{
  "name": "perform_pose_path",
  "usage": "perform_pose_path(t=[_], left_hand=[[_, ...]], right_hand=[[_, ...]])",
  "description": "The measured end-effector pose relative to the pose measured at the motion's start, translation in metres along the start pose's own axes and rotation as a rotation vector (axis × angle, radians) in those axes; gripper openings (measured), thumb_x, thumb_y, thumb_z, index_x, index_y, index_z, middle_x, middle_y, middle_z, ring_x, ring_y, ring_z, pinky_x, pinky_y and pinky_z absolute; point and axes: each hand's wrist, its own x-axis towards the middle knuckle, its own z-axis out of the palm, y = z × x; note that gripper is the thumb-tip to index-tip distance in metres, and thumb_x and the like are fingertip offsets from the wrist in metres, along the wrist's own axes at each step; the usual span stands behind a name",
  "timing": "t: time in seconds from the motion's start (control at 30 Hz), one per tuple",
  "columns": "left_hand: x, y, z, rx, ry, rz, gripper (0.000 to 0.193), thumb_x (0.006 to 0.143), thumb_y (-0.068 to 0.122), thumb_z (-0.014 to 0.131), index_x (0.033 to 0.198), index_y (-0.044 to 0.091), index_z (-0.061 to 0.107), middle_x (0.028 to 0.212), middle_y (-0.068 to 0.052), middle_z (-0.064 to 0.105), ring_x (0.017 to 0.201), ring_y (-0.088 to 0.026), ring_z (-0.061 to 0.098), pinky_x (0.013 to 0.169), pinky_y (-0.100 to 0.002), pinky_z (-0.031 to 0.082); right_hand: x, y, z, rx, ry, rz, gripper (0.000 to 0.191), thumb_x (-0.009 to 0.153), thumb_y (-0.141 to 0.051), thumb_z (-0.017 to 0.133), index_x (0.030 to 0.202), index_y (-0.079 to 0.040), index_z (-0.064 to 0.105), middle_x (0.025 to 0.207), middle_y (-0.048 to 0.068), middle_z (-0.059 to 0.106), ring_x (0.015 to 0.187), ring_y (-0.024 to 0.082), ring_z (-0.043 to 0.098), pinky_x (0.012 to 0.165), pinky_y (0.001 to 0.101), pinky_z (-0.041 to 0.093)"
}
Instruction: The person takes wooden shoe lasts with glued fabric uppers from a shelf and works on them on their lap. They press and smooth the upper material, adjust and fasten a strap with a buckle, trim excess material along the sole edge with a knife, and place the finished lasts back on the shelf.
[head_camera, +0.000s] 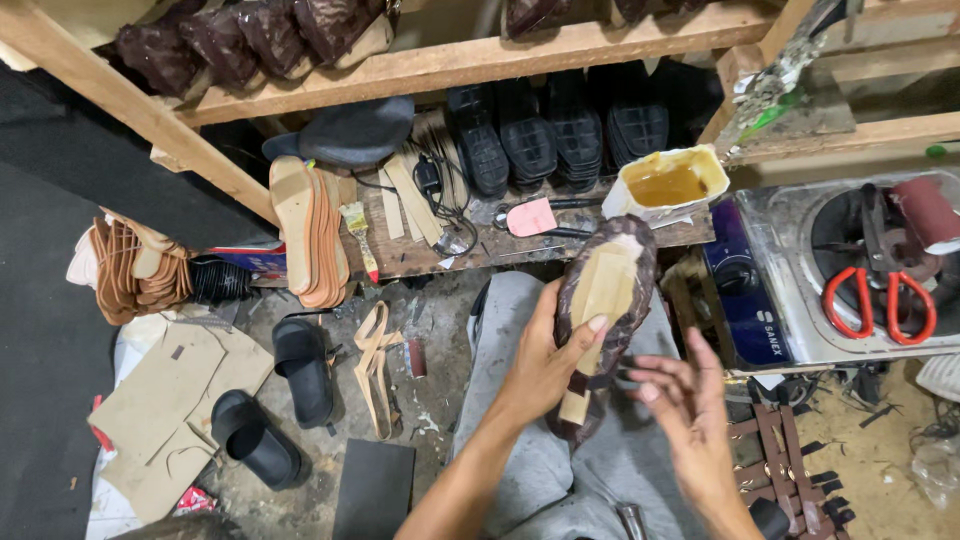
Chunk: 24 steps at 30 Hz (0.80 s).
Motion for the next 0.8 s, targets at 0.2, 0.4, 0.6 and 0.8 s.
perform_pose_path(t=[0.2,0.4,0.6,0.8], left_hand=[[-0.016,-0.014,0.005,-0.277,0.101,0.016,0.057,0.099,0.018,0.069,0.146,0.000,0.042,0.133,-0.011,0.061,0.121,-0.016,0.058,0.105,-0.030,0.049],[-0.023,-0.024,0.003,-0.264,0.158,-0.005,0.054,0.102,0.025,0.061,0.146,0.001,0.041,0.136,-0.012,0.058,0.124,-0.016,0.055,0.107,-0.032,0.045],[-0.022,-0.037,-0.003,-0.396,0.144,-0.112,0.056,0.109,0.041,0.044,0.150,0.003,0.043,0.145,-0.011,0.053,0.135,-0.018,0.046,0.115,-0.033,0.034],[-0.021,-0.034,-0.007,-0.446,0.079,-0.150,0.060,0.106,0.042,0.047,0.154,0.006,0.043,0.153,-0.008,0.050,0.142,-0.019,0.043,0.119,-0.033,0.031]], right_hand=[[-0.007,-0.003,0.020,0.280,-0.290,0.104,0.112,0.082,-0.006,0.071,0.167,-0.017,-0.001,0.144,0.019,0.050,0.128,0.027,0.055,0.104,0.0373,0.044],[-0.008,-0.006,0.025,0.168,-0.288,0.114,0.128,0.070,0.004,0.079,0.166,-0.018,-0.003,0.137,0.018,0.057,0.117,0.023,0.057,0.097,0.0359,0.047],[-0.010,-0.009,0.024,0.303,-0.284,0.216,0.120,0.071,0.005,0.076,0.166,-0.015,0.004,0.133,0.018,0.062,0.117,0.024,0.062,0.098,0.0386,0.050],[-0.012,-0.012,0.023,0.303,-0.253,0.270,0.116,0.074,0.005,0.073,0.166,-0.016,0.006,0.128,0.020,0.065,0.111,0.024,0.066,0.096,0.0392,0.051]])
